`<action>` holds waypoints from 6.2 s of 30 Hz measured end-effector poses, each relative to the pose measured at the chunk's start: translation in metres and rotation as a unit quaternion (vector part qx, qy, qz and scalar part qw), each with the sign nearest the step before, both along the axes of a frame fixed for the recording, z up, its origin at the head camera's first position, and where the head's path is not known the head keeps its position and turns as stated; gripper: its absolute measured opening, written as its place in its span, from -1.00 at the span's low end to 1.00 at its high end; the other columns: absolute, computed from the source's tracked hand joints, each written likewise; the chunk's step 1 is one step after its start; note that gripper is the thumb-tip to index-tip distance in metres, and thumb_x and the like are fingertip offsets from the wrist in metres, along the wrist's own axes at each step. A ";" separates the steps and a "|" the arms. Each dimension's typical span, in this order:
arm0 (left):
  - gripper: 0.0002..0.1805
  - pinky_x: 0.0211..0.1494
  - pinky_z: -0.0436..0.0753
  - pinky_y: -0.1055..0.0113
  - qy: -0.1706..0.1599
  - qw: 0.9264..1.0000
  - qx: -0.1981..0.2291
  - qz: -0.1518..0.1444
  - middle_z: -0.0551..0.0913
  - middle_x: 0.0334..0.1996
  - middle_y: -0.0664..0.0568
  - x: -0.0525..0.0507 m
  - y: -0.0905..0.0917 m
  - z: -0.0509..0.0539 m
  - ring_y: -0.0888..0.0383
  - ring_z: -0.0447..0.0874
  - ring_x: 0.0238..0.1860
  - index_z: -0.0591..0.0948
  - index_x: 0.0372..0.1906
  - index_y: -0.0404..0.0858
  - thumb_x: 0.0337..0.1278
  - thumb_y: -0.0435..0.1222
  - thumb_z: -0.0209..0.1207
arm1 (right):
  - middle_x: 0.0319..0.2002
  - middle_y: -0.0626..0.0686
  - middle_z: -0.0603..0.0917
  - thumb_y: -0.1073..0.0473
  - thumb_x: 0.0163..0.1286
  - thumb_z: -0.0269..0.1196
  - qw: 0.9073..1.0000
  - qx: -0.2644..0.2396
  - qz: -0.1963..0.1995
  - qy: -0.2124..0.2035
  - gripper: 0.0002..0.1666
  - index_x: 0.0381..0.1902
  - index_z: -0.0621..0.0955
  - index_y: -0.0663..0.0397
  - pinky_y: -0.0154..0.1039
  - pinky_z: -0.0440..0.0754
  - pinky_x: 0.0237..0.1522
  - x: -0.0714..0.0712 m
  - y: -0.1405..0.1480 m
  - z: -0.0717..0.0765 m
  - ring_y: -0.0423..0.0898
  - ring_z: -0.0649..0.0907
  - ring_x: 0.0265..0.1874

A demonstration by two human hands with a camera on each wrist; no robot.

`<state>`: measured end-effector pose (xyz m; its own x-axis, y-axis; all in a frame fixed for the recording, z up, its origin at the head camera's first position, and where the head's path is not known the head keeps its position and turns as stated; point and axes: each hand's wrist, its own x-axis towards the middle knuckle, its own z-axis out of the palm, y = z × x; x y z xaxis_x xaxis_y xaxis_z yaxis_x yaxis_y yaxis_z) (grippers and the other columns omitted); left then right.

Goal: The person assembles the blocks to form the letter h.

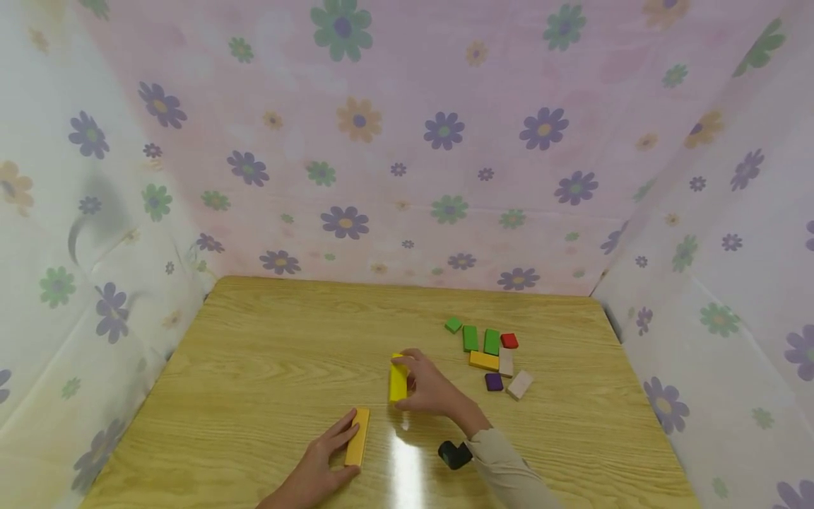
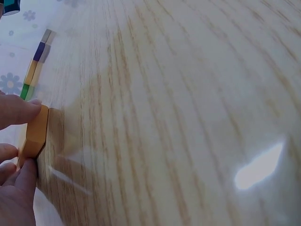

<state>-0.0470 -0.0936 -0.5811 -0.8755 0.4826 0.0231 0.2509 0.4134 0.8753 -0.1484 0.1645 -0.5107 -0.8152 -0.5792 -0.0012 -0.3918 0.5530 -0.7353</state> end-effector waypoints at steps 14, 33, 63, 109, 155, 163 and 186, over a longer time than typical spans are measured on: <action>-0.25 0.27 0.35 0.02 0.004 1.000 -0.003 0.001 0.13 0.44 -0.07 0.000 -0.001 -0.003 -0.18 0.15 0.36 0.33 0.32 -0.43 0.08 -0.18 0.33 | 0.33 0.32 0.20 0.15 0.03 0.47 1.000 0.022 0.017 0.005 -0.11 0.30 0.37 0.26 -0.34 0.57 -0.31 -0.008 -0.014 -0.009 -0.20 0.54 -0.35; -0.24 0.26 0.36 0.06 0.005 1.000 0.003 -0.002 0.12 0.44 -0.10 0.000 -0.001 0.001 -0.19 0.15 0.36 0.33 0.31 -0.45 0.06 -0.21 0.34 | 0.32 0.31 0.21 0.16 0.02 0.46 0.999 0.027 0.028 -0.005 -0.12 0.29 0.38 0.29 -0.38 0.56 -0.33 -0.016 -0.035 -0.019 -0.20 0.54 -0.38; -0.24 0.26 0.39 0.13 0.030 1.000 -0.001 0.005 0.15 0.43 -0.11 0.001 0.000 -0.001 -0.17 0.21 0.34 0.35 0.29 -0.46 0.04 -0.19 0.34 | 0.22 0.18 0.29 0.10 -0.03 0.51 0.999 0.001 0.009 -0.042 -0.07 0.28 0.39 0.27 -0.41 0.56 -0.38 -0.021 -0.058 -0.046 -0.25 0.49 -0.45; -0.27 0.27 0.37 0.04 0.010 1.000 -0.020 0.010 0.14 0.44 -0.04 0.001 0.001 0.005 -0.14 0.18 0.36 0.35 0.32 -0.39 0.08 -0.18 0.32 | 0.29 0.27 0.19 0.14 0.06 0.48 0.998 -0.018 0.012 -0.051 -0.18 0.25 0.41 0.29 -0.41 0.54 -0.32 -0.015 -0.059 -0.043 -0.19 0.52 -0.37; -0.47 0.23 0.41 0.01 0.115 0.991 -0.075 -0.006 0.17 0.40 -0.21 -0.041 0.013 0.001 -0.16 0.25 0.32 0.43 0.24 -0.45 0.22 -0.29 0.22 | 0.20 0.11 0.37 0.16 0.28 0.31 1.000 0.010 -0.019 0.012 -0.43 0.23 0.44 0.07 -0.23 0.54 -0.32 -0.012 -0.006 0.006 0.04 0.54 -0.20; -0.47 0.22 0.41 0.04 0.109 0.992 -0.060 0.003 0.17 0.39 -0.25 -0.039 0.015 0.003 -0.18 0.25 0.31 0.43 0.22 -0.49 0.19 -0.34 0.23 | 0.16 0.07 0.40 0.17 0.27 0.32 0.999 0.013 -0.033 0.024 -0.43 0.23 0.44 0.02 -0.28 0.54 -0.36 -0.012 0.008 0.007 0.02 0.54 -0.22; -0.46 0.21 0.41 0.04 0.084 0.996 -0.042 -0.005 0.12 0.41 -0.26 -0.037 0.014 0.002 -0.21 0.17 0.35 0.37 0.26 -0.51 0.24 -0.35 0.18 | 0.16 0.11 0.39 -0.05 0.34 0.24 0.998 -0.003 -0.052 0.021 -0.41 0.24 0.43 0.07 -0.30 0.54 -0.45 -0.008 0.043 0.014 -0.08 0.47 -0.27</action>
<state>-0.0841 -0.0793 -0.5796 -0.8574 0.4984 0.1281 0.3956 0.4792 0.7835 -0.1563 0.2074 -0.4970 -0.8699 -0.4917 0.0378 -0.3633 0.5872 -0.7234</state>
